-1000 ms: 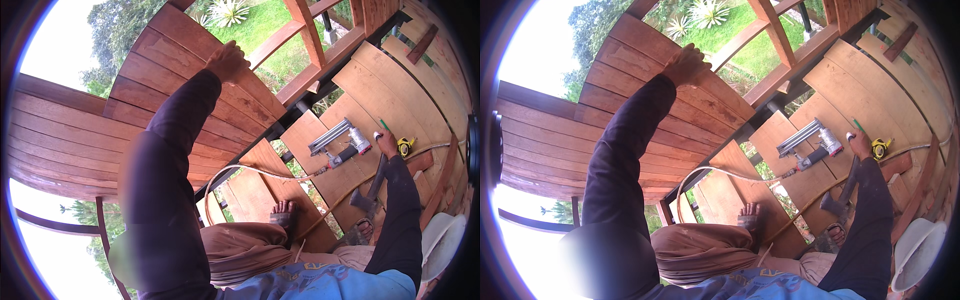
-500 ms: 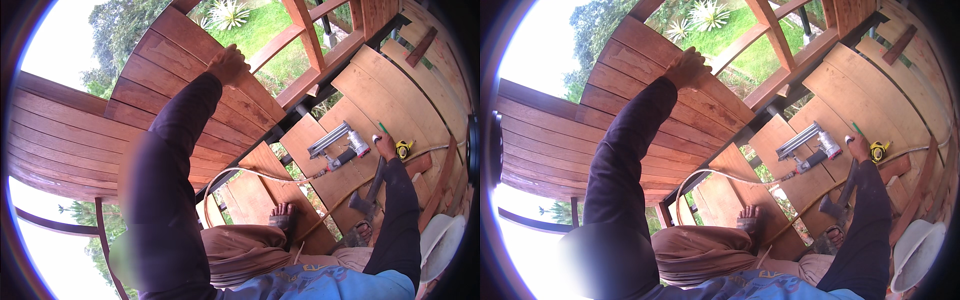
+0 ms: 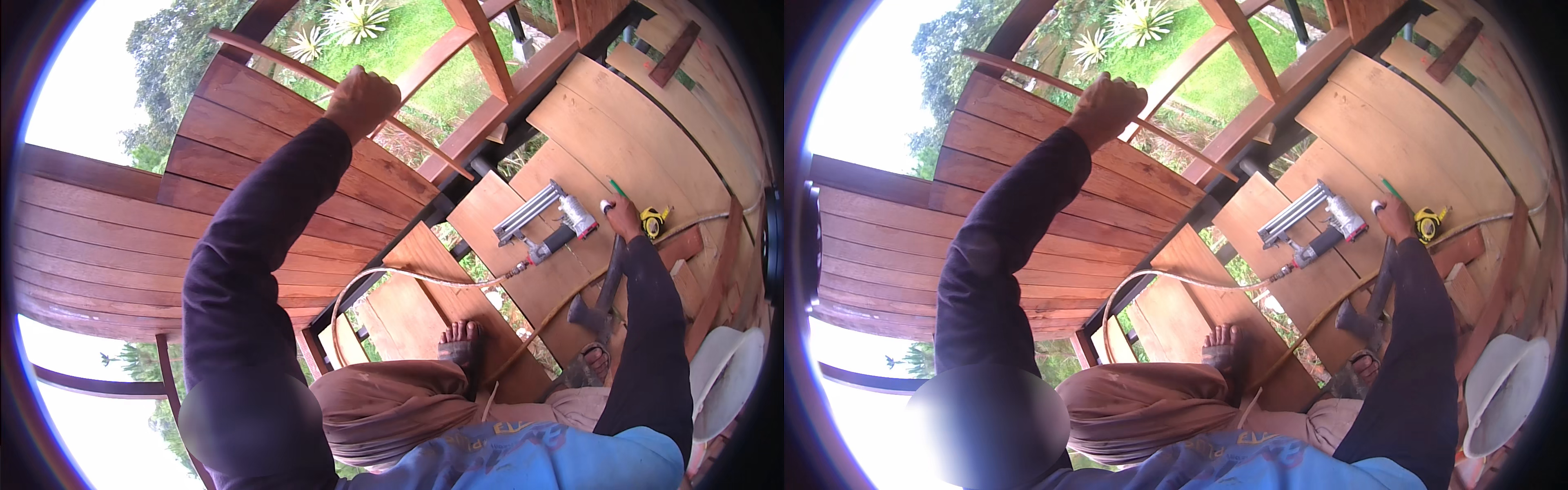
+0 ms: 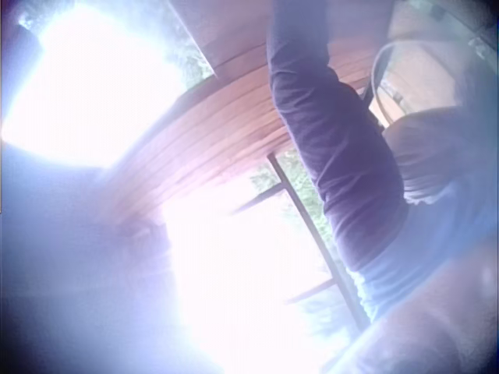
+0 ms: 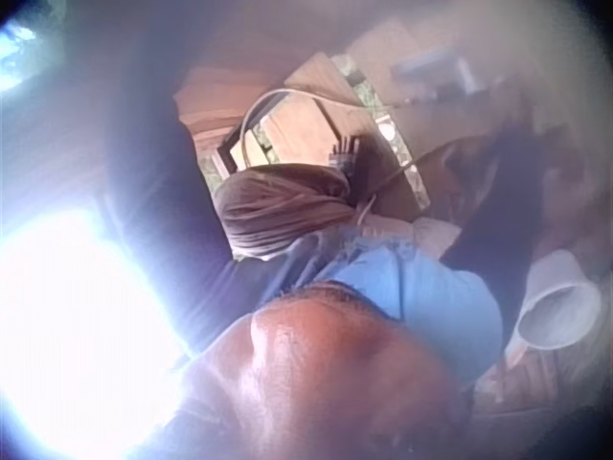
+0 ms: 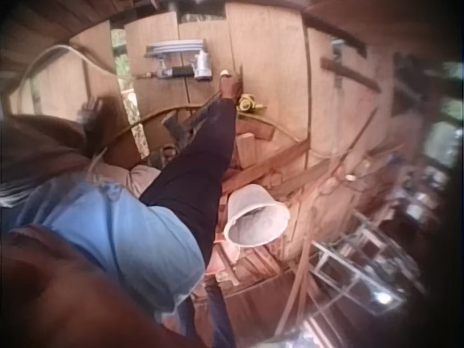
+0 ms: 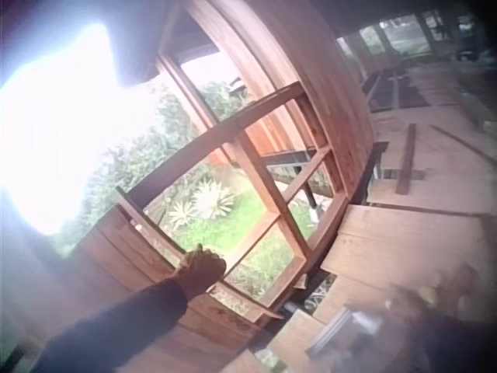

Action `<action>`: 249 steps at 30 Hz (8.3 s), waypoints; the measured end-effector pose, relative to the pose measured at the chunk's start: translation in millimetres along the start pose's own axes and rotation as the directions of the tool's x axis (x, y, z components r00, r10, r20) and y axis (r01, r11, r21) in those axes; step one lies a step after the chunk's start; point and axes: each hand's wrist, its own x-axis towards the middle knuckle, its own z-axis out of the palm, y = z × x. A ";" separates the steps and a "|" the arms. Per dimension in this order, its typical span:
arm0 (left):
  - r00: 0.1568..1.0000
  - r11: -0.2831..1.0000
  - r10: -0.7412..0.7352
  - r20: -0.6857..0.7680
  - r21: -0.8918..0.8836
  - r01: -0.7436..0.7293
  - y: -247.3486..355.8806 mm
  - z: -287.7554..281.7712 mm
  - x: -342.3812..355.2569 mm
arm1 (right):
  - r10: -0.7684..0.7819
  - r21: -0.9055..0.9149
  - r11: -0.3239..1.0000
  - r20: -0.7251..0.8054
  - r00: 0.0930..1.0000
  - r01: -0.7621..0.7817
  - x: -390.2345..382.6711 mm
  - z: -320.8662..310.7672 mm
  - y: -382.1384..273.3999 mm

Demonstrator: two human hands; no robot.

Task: The person installs wooden panels onto a curved wall frame using a pneumatic nail gun. They position each plank, drive nails, and occasionally mark the wood with a marker before fastening.

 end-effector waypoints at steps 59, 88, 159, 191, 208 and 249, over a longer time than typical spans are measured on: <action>0.990 0.984 0.075 0.120 -0.172 -0.054 -20.5 24.7 -0.4 | -0.040 0.041 0.998 -0.036 0.999 0.042 -0.4 4.3 0.4; 0.987 0.988 0.085 0.139 -0.137 -0.066 -22.0 38.9 -2.0 | -0.043 0.043 0.998 -0.031 0.999 0.045 -1.3 3.1 -4.7; 0.976 0.986 0.142 0.165 -0.110 -0.125 -22.2 30.8 0.1 | -0.009 0.024 1.000 -0.026 1.000 0.010 -2.5 1.0 -8.5; 0.976 0.814 -0.169 -0.136 -0.577 0.061 12.9 -102.6 23.4 | -0.084 0.075 0.993 -0.137 0.987 0.094 9.5 4.1 42.0; 0.964 0.371 -0.050 0.260 -0.891 0.260 66.0 -60.4 -33.4 | -0.128 0.723 0.668 -0.120 0.985 0.175 0.1 -17.1 -160.0; 0.818 -0.229 -0.288 -0.498 -0.793 -0.564 242.6 -103.6 168.5 | 0.104 0.831 -0.545 0.201 0.974 -0.114 16.6 -148.7 -131.7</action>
